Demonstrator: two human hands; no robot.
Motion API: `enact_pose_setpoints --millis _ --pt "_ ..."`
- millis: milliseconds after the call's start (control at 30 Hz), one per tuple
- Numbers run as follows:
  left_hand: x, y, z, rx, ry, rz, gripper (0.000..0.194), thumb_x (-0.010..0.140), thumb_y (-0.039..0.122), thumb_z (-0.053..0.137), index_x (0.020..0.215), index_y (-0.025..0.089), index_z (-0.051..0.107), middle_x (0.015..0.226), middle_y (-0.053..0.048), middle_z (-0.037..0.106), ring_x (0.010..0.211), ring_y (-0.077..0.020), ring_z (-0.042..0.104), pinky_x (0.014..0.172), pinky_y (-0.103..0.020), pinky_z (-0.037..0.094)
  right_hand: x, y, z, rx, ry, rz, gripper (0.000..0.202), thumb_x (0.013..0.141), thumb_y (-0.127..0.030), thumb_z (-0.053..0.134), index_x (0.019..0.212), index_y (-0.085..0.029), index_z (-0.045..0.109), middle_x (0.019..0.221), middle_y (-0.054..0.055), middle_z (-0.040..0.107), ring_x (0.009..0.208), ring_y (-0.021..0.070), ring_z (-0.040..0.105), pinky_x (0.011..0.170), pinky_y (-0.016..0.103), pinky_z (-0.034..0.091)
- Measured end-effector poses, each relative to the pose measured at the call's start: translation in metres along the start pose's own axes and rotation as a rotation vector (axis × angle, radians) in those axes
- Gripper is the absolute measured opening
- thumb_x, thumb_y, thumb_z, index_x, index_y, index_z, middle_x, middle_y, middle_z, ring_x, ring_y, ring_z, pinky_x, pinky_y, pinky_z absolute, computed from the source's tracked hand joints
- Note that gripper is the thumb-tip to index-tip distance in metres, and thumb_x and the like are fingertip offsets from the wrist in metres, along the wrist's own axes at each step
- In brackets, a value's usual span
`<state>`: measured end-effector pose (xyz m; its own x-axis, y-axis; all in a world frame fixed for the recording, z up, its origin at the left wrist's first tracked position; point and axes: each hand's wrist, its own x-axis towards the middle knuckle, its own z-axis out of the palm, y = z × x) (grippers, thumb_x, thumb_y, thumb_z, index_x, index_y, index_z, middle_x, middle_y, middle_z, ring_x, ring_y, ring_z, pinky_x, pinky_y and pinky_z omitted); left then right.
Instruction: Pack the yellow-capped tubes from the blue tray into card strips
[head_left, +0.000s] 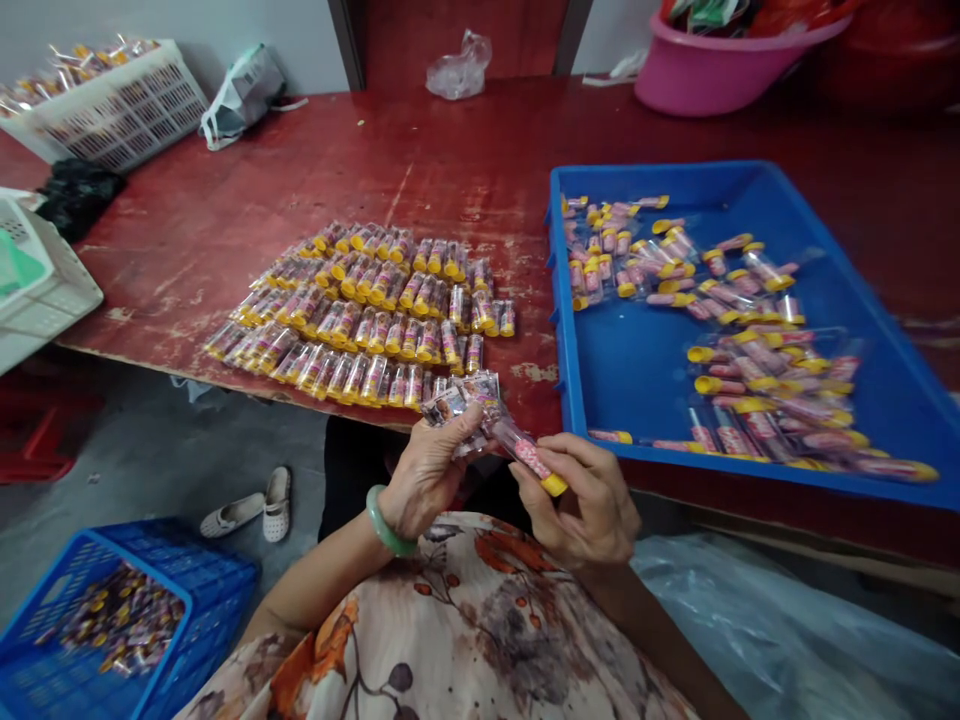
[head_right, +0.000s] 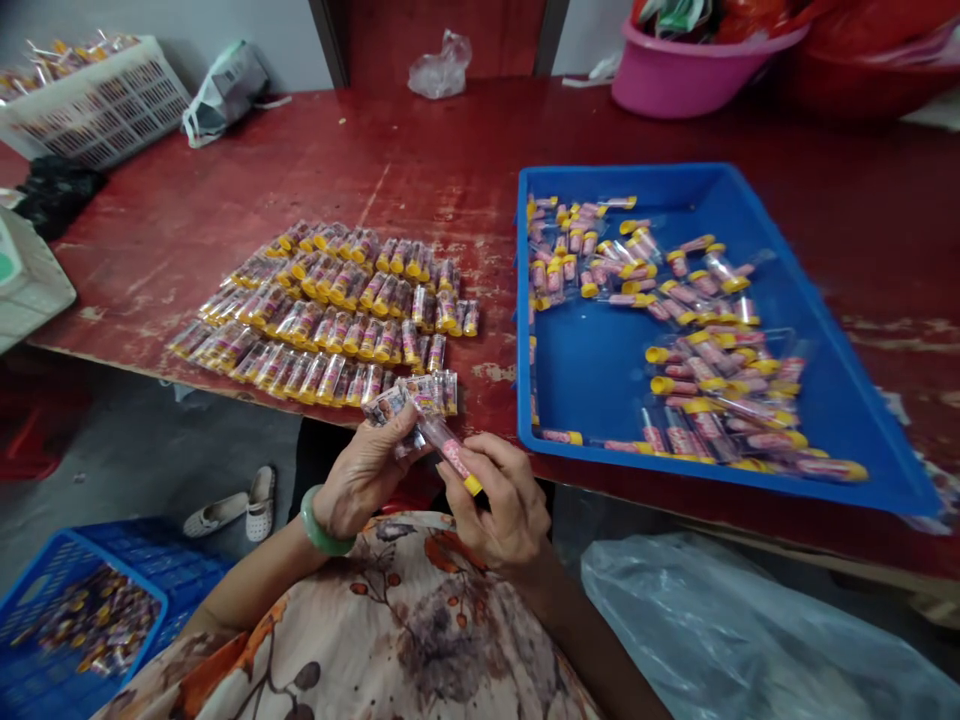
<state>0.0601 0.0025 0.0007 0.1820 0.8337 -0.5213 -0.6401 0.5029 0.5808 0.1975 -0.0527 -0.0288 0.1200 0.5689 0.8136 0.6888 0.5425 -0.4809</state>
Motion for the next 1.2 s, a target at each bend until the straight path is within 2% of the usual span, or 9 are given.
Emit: enact_pose_setpoints --millis 200,333,433,533,700,800,967,1100,1200 --pt "0.001 -0.001 -0.006 0.032 -0.035 -0.016 0.041 0.057 0.027 0.094 0.088 0.013 0.070 0.082 -0.002 0.073 0.069 -0.0150 0.069 0.064 -0.027 0.061 -0.007 -0.001 0.008 -0.042 0.015 -0.007 0.035 0.080 -0.014 0.077 0.112 -0.016 0.062 0.096 0.008 0.072 0.084 0.0188 0.072 0.073 0.031 0.061" --pt "0.004 -0.005 -0.012 0.061 -0.026 -0.007 0.044 0.059 0.030 0.093 0.092 0.013 0.070 0.083 -0.003 0.073 0.068 -0.0157 0.070 0.064 -0.028 0.061 -0.010 0.000 0.008 -0.287 -0.014 -0.173 0.043 0.078 -0.015 0.081 0.116 -0.014 0.061 0.095 0.008 0.074 0.082 0.0169 0.073 0.072 0.025 0.059" --pt "0.004 -0.009 -0.011 0.079 -0.017 0.034 0.044 0.059 0.033 0.092 0.091 0.013 0.071 0.082 -0.003 0.073 0.067 -0.0139 0.068 0.064 -0.025 0.058 -0.013 0.000 0.008 -0.329 -0.021 -0.219 0.046 0.076 -0.014 0.082 0.117 -0.016 0.062 0.095 0.007 0.075 0.083 0.0164 0.073 0.073 0.024 0.058" --pt "0.001 -0.011 -0.007 0.068 -0.005 0.064 0.044 0.055 0.033 0.094 0.087 0.013 0.072 0.082 -0.003 0.073 0.067 -0.0123 0.066 0.066 -0.023 0.055 -0.017 0.000 0.010 -0.342 -0.043 -0.216 0.045 0.076 -0.012 0.082 0.117 -0.022 0.064 0.095 0.004 0.074 0.088 0.0175 0.073 0.074 0.024 0.057" --pt "0.000 -0.014 -0.006 0.054 -0.013 0.072 0.039 0.047 0.026 0.097 0.073 0.012 0.071 0.070 -0.001 0.070 0.060 -0.0092 0.061 0.062 -0.022 0.050 -0.019 0.002 0.018 -0.411 -0.052 -0.272 0.041 0.079 -0.016 0.080 0.116 -0.015 0.063 0.099 0.010 0.073 0.087 0.0171 0.072 0.075 0.024 0.057" --pt "0.000 -0.012 -0.010 0.083 -0.053 0.024 0.034 0.051 0.026 0.095 0.071 0.011 0.071 0.068 -0.002 0.070 0.059 -0.0093 0.061 0.060 -0.021 0.049 -0.011 0.006 0.017 -0.192 -0.125 -0.156 0.042 0.083 -0.013 0.074 0.122 -0.020 0.061 0.103 0.009 0.070 0.096 0.0199 0.070 0.078 0.028 0.059" --pt "0.002 -0.003 -0.015 0.125 -0.102 -0.031 0.035 0.057 0.028 0.093 0.082 0.012 0.074 0.081 -0.004 0.074 0.070 -0.0139 0.068 0.070 -0.026 0.055 0.002 0.016 0.002 0.341 -0.387 0.173 0.041 0.090 -0.015 0.064 0.130 -0.020 0.058 0.122 0.013 0.063 0.102 0.0209 0.067 0.077 0.032 0.061" --pt "0.002 -0.001 -0.015 0.117 -0.148 -0.069 0.037 0.054 0.025 0.095 0.081 0.012 0.073 0.079 -0.003 0.074 0.068 -0.0136 0.067 0.068 -0.026 0.055 0.005 0.013 -0.005 0.363 -0.248 0.177 0.040 0.084 -0.007 0.068 0.121 -0.021 0.065 0.112 0.009 0.066 0.093 0.0174 0.067 0.074 0.029 0.059" --pt "0.000 -0.002 -0.013 0.109 -0.185 -0.072 0.039 0.051 0.025 0.096 0.081 0.013 0.073 0.077 -0.002 0.074 0.066 -0.0127 0.066 0.065 -0.024 0.054 0.005 0.010 -0.005 0.353 -0.237 0.131 0.038 0.083 -0.005 0.069 0.117 -0.022 0.068 0.109 0.008 0.069 0.096 0.0182 0.068 0.079 0.031 0.059"
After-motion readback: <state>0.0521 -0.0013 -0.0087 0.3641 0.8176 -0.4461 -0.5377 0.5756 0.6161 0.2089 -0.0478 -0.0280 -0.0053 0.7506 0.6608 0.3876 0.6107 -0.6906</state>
